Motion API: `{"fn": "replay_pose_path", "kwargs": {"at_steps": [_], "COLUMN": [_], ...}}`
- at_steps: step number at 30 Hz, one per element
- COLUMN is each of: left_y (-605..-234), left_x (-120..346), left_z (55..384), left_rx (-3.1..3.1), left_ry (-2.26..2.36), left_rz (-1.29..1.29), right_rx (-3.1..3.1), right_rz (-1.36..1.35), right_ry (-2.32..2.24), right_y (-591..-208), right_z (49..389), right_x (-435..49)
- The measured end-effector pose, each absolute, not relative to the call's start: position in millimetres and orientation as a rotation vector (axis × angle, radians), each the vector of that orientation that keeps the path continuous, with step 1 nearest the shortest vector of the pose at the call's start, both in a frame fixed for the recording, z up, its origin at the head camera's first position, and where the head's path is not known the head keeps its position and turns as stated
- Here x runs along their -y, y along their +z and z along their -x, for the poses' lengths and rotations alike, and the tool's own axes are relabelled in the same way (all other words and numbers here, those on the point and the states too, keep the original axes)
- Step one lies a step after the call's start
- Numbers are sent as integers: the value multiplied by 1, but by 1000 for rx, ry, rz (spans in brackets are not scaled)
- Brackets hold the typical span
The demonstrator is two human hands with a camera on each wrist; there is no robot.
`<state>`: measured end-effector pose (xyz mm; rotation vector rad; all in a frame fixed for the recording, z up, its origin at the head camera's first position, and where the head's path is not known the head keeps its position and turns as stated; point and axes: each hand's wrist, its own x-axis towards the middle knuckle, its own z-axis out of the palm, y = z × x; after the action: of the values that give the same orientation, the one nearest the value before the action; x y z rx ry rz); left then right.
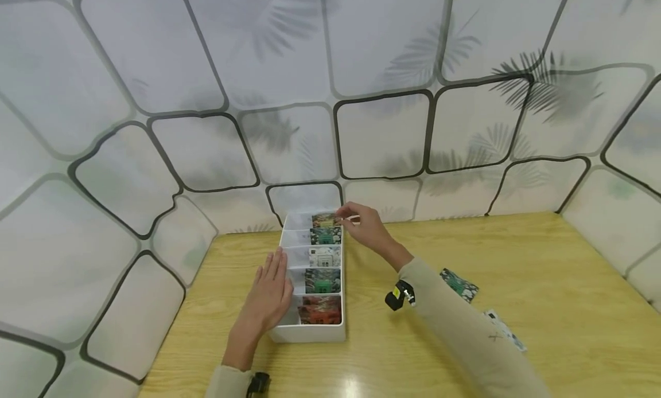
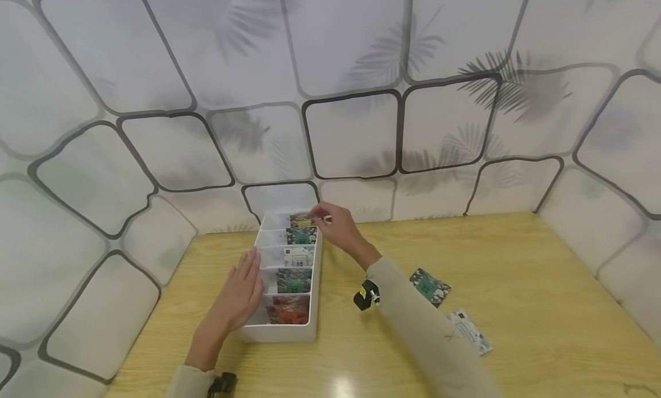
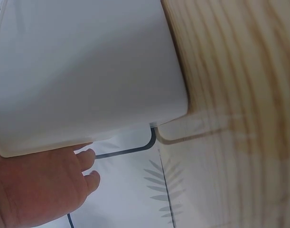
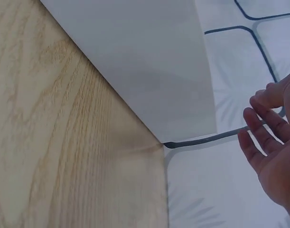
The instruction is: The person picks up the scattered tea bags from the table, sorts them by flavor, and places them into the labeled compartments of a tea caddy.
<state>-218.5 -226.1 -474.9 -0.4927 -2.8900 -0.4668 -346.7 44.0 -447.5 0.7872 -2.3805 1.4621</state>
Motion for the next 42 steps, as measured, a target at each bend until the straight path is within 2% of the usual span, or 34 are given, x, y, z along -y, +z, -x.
{"fn": "replay_pose_path", "kwargs": {"at_steps": [30,42], "left_y": [-472,-473], "left_x": [227,227], "left_z": [219,219], "left_rx": [2898,2914], "left_ry": [-479,-482], "left_rz": [477,477], "right_rx": [2408,2542], "right_rz": [-688,-546], "right_ry": [1298,1215], "right_y": [-415,-429], "right_z": [246,224], "right_x": [-141,-180]}}
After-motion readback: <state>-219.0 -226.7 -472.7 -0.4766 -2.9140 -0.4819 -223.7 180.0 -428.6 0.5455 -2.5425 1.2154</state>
